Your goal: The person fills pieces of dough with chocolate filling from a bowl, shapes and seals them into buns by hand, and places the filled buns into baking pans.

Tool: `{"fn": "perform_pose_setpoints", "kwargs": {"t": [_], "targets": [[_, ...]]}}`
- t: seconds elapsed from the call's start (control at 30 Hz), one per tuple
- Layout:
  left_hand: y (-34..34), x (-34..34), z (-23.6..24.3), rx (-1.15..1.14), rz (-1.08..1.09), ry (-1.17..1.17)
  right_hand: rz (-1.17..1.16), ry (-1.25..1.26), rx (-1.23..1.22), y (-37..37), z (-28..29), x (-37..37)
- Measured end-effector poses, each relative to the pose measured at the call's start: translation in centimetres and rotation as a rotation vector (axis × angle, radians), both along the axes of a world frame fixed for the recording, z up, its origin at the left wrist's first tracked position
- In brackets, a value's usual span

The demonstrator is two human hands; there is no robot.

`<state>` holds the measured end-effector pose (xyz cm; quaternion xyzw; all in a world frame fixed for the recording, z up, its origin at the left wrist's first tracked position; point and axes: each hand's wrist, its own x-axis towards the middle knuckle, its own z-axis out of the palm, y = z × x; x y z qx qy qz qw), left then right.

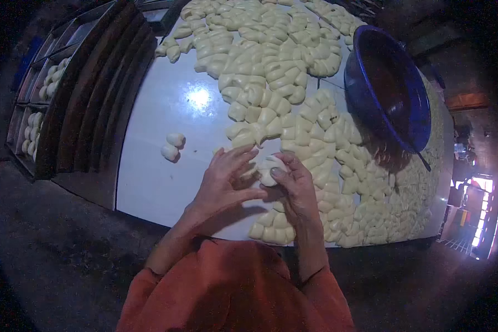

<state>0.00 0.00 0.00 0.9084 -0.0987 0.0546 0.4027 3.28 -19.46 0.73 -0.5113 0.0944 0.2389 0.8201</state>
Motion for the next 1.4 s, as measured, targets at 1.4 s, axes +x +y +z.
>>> {"fn": "perform_pose_setpoints", "kwargs": {"t": [1.4], "targets": [[-6.9,7.9,-0.3,-0.855,-0.057,0.664,0.469,-0.225,-1.032,-20.9,2.3,30.0]]}}
